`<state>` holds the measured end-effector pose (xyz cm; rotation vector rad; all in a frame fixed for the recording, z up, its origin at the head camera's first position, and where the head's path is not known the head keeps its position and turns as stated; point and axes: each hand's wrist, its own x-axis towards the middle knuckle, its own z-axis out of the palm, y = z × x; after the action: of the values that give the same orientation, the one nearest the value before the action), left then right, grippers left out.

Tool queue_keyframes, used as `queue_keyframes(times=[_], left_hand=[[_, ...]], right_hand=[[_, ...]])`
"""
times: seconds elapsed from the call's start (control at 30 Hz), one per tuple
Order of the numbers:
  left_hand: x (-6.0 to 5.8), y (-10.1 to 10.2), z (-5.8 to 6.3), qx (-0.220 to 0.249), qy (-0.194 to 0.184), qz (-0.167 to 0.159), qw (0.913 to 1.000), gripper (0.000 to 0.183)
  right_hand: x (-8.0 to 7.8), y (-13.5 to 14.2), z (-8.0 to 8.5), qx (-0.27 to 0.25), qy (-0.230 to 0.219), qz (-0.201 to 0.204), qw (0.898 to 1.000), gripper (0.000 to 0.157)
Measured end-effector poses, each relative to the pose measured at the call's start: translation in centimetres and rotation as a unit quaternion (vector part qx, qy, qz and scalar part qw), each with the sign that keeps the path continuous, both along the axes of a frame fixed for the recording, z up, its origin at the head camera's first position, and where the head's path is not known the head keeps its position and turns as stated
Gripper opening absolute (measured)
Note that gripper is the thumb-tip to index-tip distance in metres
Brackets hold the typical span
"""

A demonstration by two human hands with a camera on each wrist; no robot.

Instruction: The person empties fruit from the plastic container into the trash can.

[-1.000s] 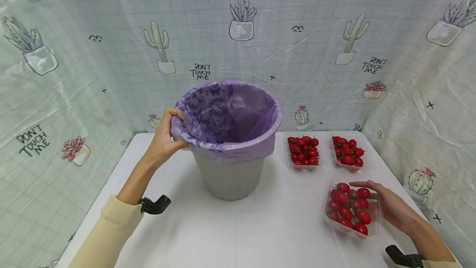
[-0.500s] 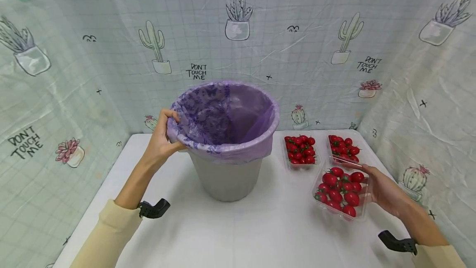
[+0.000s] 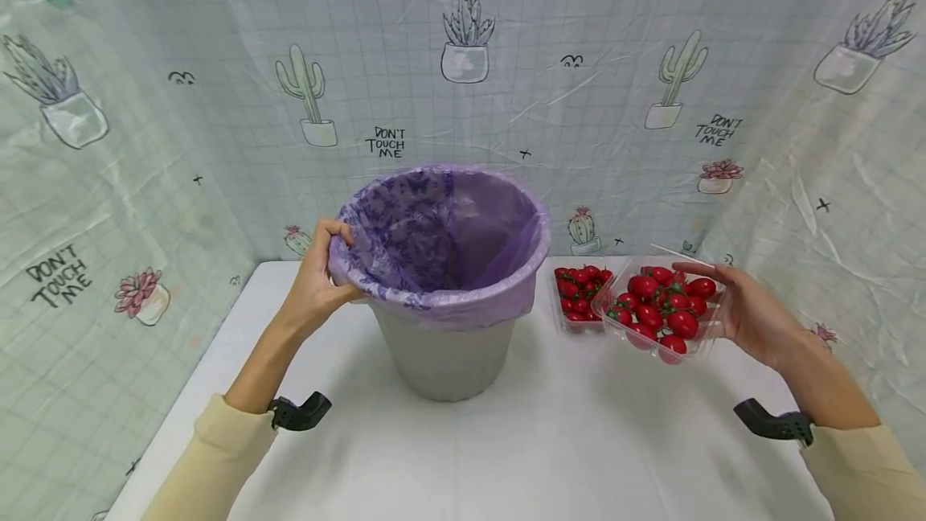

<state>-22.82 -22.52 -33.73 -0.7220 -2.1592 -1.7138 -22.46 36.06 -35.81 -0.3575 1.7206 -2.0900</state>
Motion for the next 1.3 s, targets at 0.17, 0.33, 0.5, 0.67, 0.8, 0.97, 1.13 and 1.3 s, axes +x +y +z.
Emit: queue_keyframes(times=[0.17, 0.33, 0.5, 0.67, 0.8, 0.97, 1.13, 1.3], left_hand=[[0.2, -0.3, -0.2, 0.007, 0.003, 0.003, 1.0000, 0.064], [0.2, -0.4, -0.1, 0.010, 0.005, -0.001, 0.9999, 0.063], [-0.1, -0.5, -0.3, 0.002, 0.006, -0.008, 0.9999, 0.067], [-0.5, -0.7, -0.5, 0.011, 0.014, -0.053, 0.9985, 0.089], [-0.7, -0.6, -0.7, 0.030, 0.015, -0.087, 0.9957, 0.094], [-0.6, -0.3, -0.7, 0.045, 0.003, -0.085, 0.9953, 0.083], [-0.5, -0.1, -0.6, 0.051, 0.009, -0.066, 0.9965, 0.083], [-0.5, -0.2, -0.6, 0.037, 0.014, -0.041, 0.9984, 0.090]], right_hand=[[-1.3, -1.1, 2.4, 0.005, 0.004, -0.013, 1.000, 0.041], [-2.4, -2.3, 4.5, 0.029, 0.023, -0.020, 0.999, 0.041], [-3.1, -3.8, 6.5, 0.071, 0.049, -0.038, 0.996, 0.042], [-3.7, -5.3, 8.4, 0.087, 0.060, -0.056, 0.993, 0.044], [-4.1, -6.2, 9.7, 0.092, 0.065, -0.061, 0.992, 0.045], [-4.3, -7.2, 11.0, 0.096, 0.069, -0.072, 0.990, 0.044], [-4.6, -8.1, 12.0, 0.102, 0.070, -0.075, 0.989, 0.045], [-4.8, -8.6, 13.0, 0.087, 0.079, -0.059, 0.991, 0.045]])
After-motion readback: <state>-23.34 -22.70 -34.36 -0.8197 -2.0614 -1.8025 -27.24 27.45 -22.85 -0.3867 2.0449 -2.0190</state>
